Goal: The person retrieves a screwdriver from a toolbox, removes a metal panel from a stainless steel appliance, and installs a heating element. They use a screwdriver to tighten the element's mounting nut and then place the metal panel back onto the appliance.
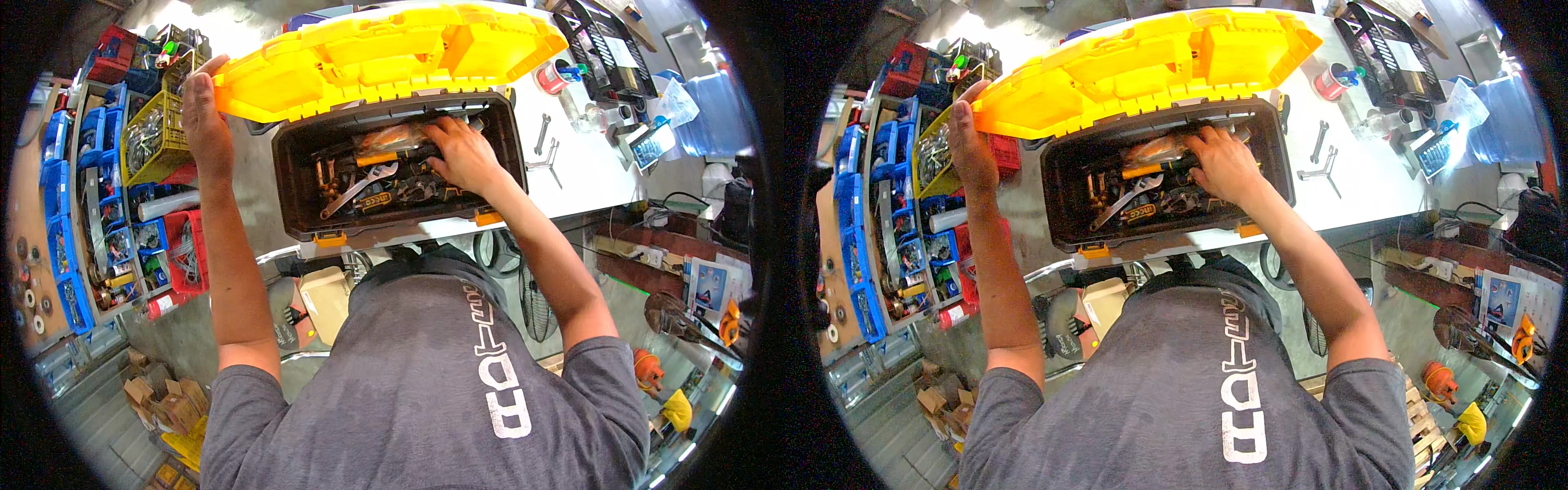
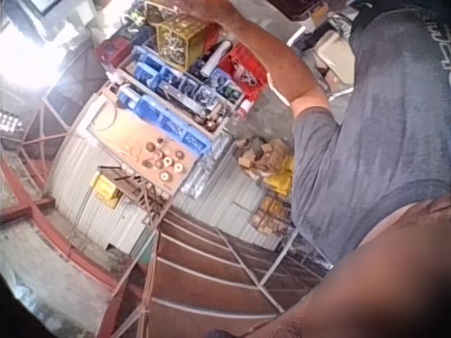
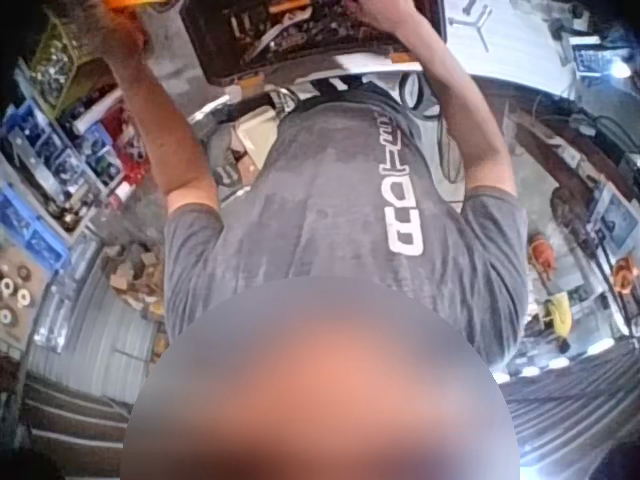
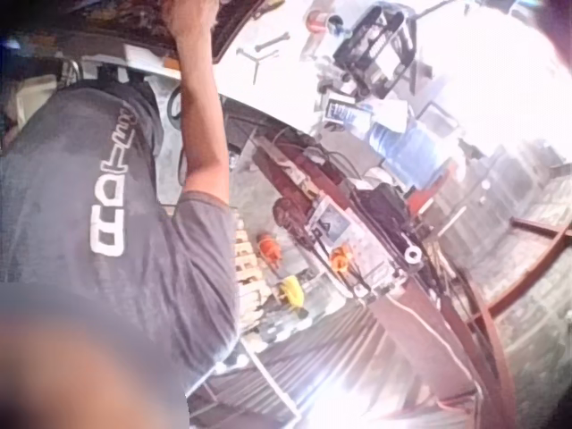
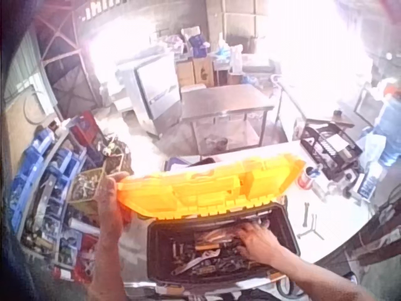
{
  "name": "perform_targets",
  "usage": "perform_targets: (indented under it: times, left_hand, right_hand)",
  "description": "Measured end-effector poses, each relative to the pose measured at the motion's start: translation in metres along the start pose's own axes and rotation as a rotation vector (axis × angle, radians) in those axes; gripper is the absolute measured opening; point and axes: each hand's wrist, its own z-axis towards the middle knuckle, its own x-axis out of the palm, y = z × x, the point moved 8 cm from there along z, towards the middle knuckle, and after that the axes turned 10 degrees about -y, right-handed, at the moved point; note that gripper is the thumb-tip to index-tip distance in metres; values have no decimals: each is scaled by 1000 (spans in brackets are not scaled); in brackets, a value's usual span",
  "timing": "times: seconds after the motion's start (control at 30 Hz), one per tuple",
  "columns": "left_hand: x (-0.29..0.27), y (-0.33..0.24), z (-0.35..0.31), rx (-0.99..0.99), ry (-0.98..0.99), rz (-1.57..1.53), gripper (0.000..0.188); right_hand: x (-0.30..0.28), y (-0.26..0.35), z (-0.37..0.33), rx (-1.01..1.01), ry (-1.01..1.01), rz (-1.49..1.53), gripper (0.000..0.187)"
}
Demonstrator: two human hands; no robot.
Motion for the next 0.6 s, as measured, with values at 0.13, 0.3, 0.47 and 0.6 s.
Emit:
perform_targets:
  times: [0.13,0.3,0.47,0.6]
  left_hand:
    - [-1,2,-2,0,-2,-59,51]
    - [-3,-2,-8,30,-53,-158,43]
    - [-1,-4,-7,-9,-69,-182,43]
    - [-1,-6,-8,-7,-65,-167,42]
  right_hand:
    - [36,-11,17,-9,150,-193,56]
    - [41,8,20,-423,10,-309,44]
    - [64,17,26,-532,81,-449,14]
    - [40,35,27,-668,-79,-384,17]
